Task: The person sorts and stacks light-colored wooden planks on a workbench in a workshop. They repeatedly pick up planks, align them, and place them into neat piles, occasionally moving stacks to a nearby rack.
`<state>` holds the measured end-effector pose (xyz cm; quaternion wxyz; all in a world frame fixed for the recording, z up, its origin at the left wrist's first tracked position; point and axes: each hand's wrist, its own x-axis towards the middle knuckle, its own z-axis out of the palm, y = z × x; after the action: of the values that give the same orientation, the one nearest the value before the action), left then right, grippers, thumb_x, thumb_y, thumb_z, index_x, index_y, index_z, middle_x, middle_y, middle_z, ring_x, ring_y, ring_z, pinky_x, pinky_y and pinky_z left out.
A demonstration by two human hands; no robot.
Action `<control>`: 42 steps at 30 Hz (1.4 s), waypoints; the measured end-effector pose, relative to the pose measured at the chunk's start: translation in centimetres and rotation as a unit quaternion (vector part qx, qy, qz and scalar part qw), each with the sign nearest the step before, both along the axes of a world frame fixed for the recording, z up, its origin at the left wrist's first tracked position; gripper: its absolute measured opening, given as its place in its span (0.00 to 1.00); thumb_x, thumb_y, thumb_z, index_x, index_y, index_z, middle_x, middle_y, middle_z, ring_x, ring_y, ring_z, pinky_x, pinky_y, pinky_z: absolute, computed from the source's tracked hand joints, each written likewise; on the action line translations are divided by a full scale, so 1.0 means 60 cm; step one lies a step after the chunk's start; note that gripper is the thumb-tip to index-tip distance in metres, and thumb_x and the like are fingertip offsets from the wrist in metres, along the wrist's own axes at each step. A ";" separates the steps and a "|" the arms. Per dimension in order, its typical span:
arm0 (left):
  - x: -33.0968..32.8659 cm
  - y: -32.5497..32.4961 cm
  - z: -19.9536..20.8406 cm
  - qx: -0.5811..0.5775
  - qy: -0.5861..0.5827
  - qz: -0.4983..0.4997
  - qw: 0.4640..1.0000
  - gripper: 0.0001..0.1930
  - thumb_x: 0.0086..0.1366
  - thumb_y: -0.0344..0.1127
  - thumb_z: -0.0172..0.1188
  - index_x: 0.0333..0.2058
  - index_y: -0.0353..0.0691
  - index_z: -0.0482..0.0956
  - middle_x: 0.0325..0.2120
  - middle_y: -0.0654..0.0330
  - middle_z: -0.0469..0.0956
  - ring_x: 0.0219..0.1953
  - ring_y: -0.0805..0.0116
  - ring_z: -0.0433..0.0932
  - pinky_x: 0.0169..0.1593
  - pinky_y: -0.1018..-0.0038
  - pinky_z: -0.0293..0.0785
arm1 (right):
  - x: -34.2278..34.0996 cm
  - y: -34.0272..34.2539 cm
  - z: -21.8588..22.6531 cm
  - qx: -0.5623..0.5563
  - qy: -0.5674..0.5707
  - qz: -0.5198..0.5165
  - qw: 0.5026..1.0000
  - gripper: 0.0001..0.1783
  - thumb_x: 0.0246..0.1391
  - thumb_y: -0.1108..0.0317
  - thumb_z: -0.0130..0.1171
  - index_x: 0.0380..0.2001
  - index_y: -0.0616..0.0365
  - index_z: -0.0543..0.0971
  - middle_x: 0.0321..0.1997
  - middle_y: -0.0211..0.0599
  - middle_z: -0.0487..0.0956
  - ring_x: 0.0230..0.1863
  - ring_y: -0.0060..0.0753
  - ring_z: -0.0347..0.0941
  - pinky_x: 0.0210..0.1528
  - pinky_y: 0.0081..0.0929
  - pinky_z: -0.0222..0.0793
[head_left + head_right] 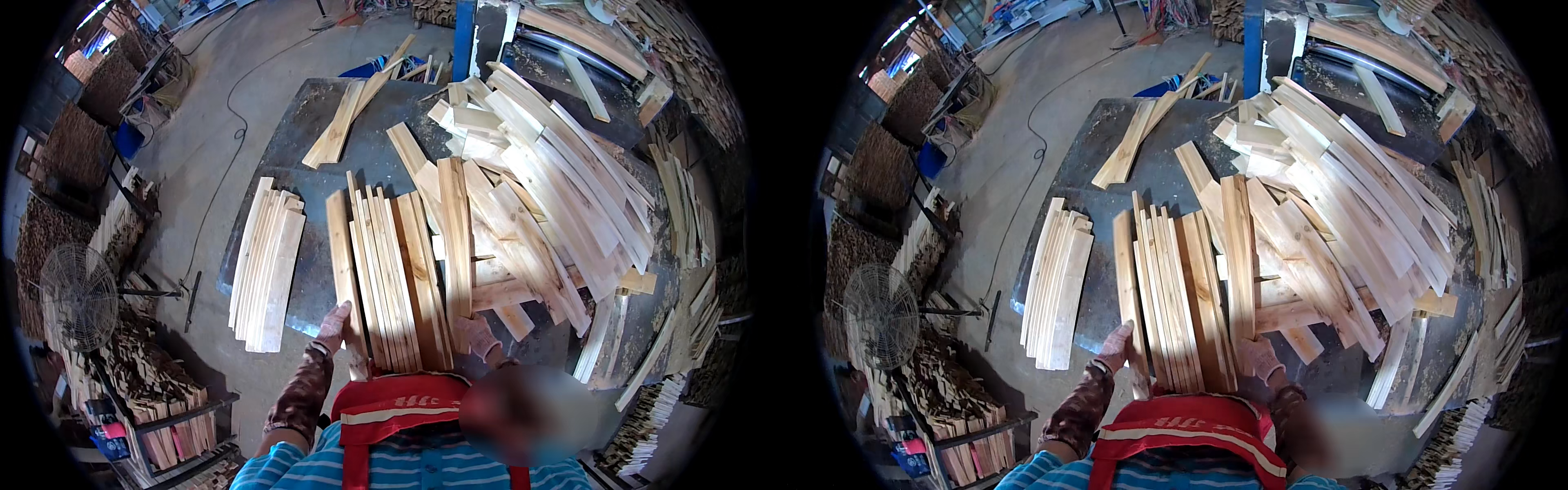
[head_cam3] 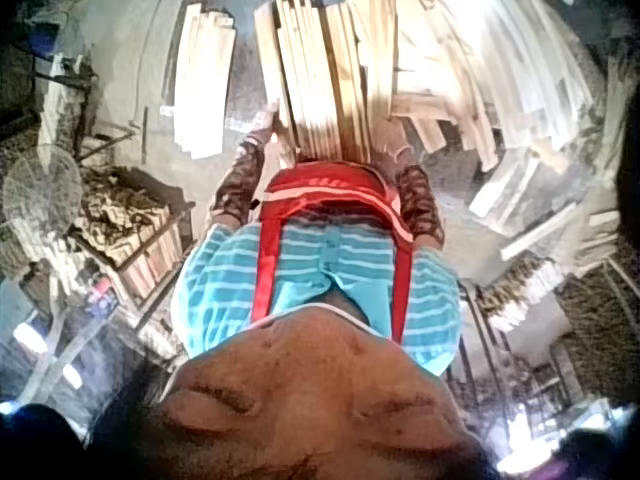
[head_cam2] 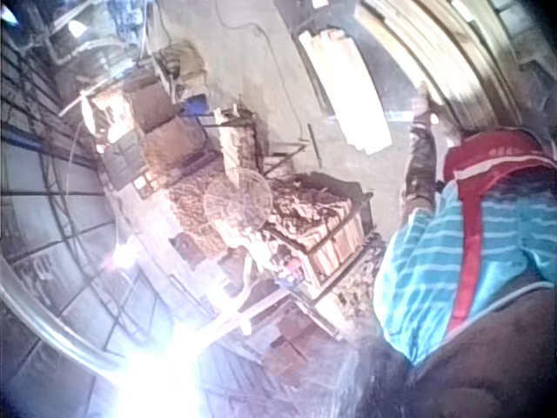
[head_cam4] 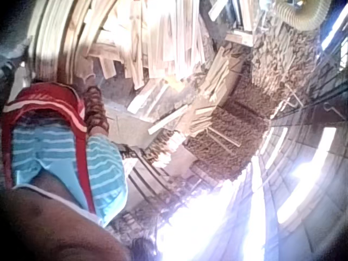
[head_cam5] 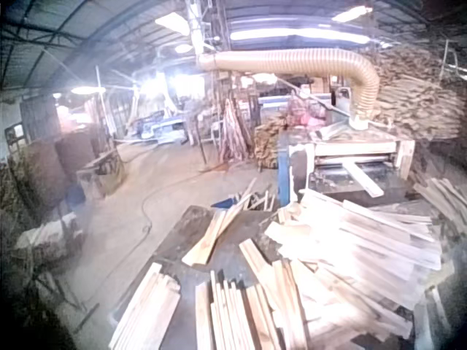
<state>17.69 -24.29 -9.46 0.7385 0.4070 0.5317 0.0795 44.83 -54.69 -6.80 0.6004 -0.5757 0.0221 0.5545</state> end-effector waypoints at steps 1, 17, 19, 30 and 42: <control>0.021 -0.014 0.013 -0.024 -0.028 0.017 0.999 0.22 0.65 0.49 0.64 0.50 0.39 0.76 0.36 0.65 0.78 0.37 0.70 0.77 0.43 0.69 0.76 | 0.001 -0.009 -0.002 0.042 -0.163 0.093 0.981 0.13 0.58 0.74 0.58 0.47 0.58 0.77 0.36 0.28 0.82 0.37 0.22 0.79 0.40 0.26 0.77; -0.128 0.165 0.023 0.108 -0.004 0.071 0.992 0.14 0.65 0.27 0.58 0.48 0.34 0.81 0.39 0.63 0.83 0.43 0.71 0.80 0.48 0.73 0.77 | -0.014 0.018 0.044 0.092 -0.153 0.189 0.966 0.16 0.61 0.74 0.51 0.51 0.58 0.79 0.50 0.37 0.83 0.50 0.33 0.80 0.55 0.36 0.75; -0.088 0.181 0.107 0.052 -0.006 0.058 0.997 0.14 0.65 0.30 0.58 0.48 0.33 0.81 0.41 0.59 0.82 0.45 0.68 0.80 0.49 0.70 0.77 | -0.009 0.007 0.042 0.150 0.036 0.077 0.985 0.13 0.64 0.71 0.51 0.48 0.61 0.80 0.49 0.34 0.83 0.50 0.32 0.79 0.57 0.36 0.74; 0.043 0.151 0.191 -0.107 -0.170 0.082 0.976 0.21 0.67 0.37 0.61 0.54 0.32 0.74 0.44 0.55 0.82 0.46 0.61 0.83 0.52 0.64 0.80 | 0.166 0.528 0.299 0.107 -0.261 0.071 0.957 0.36 0.59 0.44 0.60 0.62 0.56 0.69 0.49 0.42 0.80 0.48 0.38 0.78 0.48 0.36 0.76; -0.162 0.221 0.039 0.363 0.416 -0.106 0.827 0.16 0.63 0.44 0.60 0.45 0.43 0.84 0.38 0.44 0.83 0.45 0.44 0.81 0.48 0.58 0.77 | 0.215 0.229 0.038 -0.223 -0.825 0.379 0.355 0.30 0.62 0.62 0.46 0.67 0.56 0.61 0.71 0.42 0.63 0.70 0.44 0.61 0.70 0.43 0.58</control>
<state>7.95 -11.00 -7.09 0.2500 0.6942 0.6749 0.0106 57.73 -40.93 -4.54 -0.1077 -0.8042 -0.5819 -0.0555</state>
